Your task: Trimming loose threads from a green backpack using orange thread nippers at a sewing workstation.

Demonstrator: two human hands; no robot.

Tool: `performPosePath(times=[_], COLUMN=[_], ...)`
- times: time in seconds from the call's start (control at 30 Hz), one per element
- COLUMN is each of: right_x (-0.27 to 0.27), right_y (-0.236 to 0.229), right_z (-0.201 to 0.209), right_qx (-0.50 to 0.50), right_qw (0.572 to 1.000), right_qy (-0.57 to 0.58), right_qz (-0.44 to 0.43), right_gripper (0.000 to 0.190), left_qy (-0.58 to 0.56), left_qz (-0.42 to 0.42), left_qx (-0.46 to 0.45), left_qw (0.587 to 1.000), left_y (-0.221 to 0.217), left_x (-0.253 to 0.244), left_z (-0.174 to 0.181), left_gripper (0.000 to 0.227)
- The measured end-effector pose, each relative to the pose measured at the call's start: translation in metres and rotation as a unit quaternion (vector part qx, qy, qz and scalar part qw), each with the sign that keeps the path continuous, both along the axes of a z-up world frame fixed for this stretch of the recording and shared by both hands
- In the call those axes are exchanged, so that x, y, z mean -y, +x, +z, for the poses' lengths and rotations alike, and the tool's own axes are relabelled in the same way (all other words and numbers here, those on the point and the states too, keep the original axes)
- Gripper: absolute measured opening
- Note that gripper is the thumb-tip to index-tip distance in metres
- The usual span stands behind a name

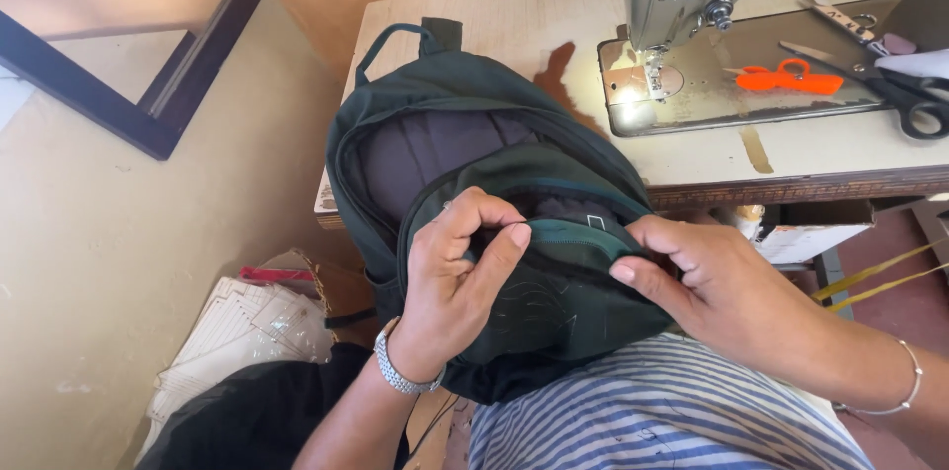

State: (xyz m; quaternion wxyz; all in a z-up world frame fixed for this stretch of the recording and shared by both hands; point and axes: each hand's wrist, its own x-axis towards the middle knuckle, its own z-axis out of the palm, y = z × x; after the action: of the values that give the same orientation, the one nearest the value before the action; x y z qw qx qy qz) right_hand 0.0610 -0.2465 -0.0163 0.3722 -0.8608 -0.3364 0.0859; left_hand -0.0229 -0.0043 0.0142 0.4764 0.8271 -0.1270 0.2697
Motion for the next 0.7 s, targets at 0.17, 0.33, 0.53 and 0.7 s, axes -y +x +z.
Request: performPosePath(times=[0.17, 0.33, 0.53, 0.7], right_x=[0.002, 0.006, 0.007, -0.002], right_y=[0.005, 0.008, 0.008, -0.004], right_z=[0.003, 0.001, 0.001, -0.001], right_qx=[0.051, 0.097, 0.084, 0.074], right_qw=[0.999, 0.994, 0.994, 0.996], right_qy=[0.009, 0.009, -0.028, 0.041], right_qz=[0.010, 0.040, 0.067, 0.007], right_gripper=[0.019, 0.016, 0.015, 0.043], left_qy=[0.015, 0.037, 0.130, 0.079], left_qz=[0.017, 0.025, 0.005, -0.081], left_qx=[0.015, 0.025, -0.008, 0.026], left_qw=[1.000, 0.999, 0.991, 0.993], left_y=[-0.002, -0.005, -0.007, -0.008], left_x=[-0.003, -0.001, -0.006, -0.004], left_z=[-0.005, -0.006, 0.002, -0.002], left_gripper=[0.010, 0.008, 0.019, 0.011])
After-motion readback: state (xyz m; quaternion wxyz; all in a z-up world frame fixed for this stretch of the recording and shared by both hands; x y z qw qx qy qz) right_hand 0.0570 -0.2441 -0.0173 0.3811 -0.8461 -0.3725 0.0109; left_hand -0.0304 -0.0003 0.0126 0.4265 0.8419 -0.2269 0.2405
